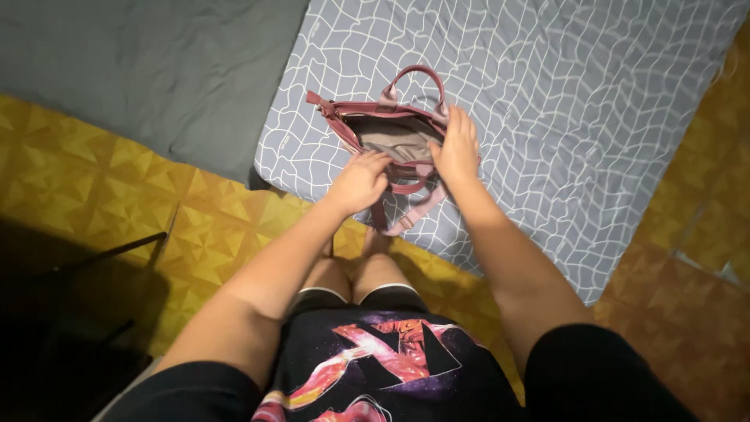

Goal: The person packs a pink handbag with several items from a nearby dresser. They place a small patterned pouch, a light blue water bottle, a dark blue case, a green bottle, a green mug, a patterned wallet, and a black wallet into the bag one by one.

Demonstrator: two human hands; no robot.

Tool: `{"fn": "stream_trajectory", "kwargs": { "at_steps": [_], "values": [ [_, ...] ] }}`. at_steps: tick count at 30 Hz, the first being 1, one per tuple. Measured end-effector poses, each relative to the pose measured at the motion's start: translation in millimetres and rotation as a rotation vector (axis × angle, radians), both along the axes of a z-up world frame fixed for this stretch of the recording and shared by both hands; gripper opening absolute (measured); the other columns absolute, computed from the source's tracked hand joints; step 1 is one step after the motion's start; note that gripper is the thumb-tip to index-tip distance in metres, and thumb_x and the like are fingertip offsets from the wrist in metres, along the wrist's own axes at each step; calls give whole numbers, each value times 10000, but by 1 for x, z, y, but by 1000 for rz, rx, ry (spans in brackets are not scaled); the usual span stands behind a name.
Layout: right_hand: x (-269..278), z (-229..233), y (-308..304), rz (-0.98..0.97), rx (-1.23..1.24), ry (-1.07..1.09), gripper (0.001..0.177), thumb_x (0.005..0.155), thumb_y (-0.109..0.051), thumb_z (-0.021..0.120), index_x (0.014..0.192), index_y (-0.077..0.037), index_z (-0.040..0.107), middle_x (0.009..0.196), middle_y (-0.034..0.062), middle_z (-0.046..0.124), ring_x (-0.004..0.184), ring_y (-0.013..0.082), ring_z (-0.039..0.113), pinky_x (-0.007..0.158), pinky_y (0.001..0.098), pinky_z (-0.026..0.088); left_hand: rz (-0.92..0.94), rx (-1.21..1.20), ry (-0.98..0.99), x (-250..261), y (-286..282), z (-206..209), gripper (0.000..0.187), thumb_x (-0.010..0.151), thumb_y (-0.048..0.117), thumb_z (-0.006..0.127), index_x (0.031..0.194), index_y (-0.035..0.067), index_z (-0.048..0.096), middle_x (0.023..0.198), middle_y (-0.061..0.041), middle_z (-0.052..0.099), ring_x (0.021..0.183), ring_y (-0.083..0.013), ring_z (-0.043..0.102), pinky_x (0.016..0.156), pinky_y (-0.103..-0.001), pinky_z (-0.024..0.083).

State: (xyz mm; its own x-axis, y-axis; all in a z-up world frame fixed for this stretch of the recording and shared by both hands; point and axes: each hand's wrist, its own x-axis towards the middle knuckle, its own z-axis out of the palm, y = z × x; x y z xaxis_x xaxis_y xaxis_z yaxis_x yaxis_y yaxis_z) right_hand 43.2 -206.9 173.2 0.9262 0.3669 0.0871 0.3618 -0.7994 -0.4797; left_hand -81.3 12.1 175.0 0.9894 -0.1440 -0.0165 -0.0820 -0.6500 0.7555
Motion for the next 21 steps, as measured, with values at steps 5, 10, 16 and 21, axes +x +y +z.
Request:
{"fn": "stream_trajectory", "kwargs": {
  "at_steps": [5,10,16,21],
  "values": [
    [-43,45,-12,83,131,-53,720,839,-92,803,1463,-2,455,1461,230,512,1338,427,475,1137,500,393,150,40,89,-56,23,55,468,945,254,559,1366,57,612,1493,-155,546,1430,-389,442,1157,-633,296],
    [-69,96,18,318,248,-102,517,858,-82,753,1335,-11,567,1408,203,573,1331,414,506,1142,489,399,326,46,121,-108,30,96,464,959,298,590,1370,85,617,1550,-146,490,1477,-424,363,1151,-651,275],
    [-102,162,96,629,338,-129,343,882,-77,738,1208,-22,650,1350,179,602,1282,400,552,1099,472,452,517,29,-6,-151,44,119,541,974,331,605,1437,57,547,1584,-214,428,1475,-469,330,1175,-609,303],
    [-152,201,180,863,355,-118,290,886,-66,737,1166,-39,665,1341,172,614,1267,391,563,1072,468,466,675,29,107,-194,85,140,629,965,349,613,1485,28,465,1615,-235,336,1484,-471,278,1137,-590,294]
  ]
}}
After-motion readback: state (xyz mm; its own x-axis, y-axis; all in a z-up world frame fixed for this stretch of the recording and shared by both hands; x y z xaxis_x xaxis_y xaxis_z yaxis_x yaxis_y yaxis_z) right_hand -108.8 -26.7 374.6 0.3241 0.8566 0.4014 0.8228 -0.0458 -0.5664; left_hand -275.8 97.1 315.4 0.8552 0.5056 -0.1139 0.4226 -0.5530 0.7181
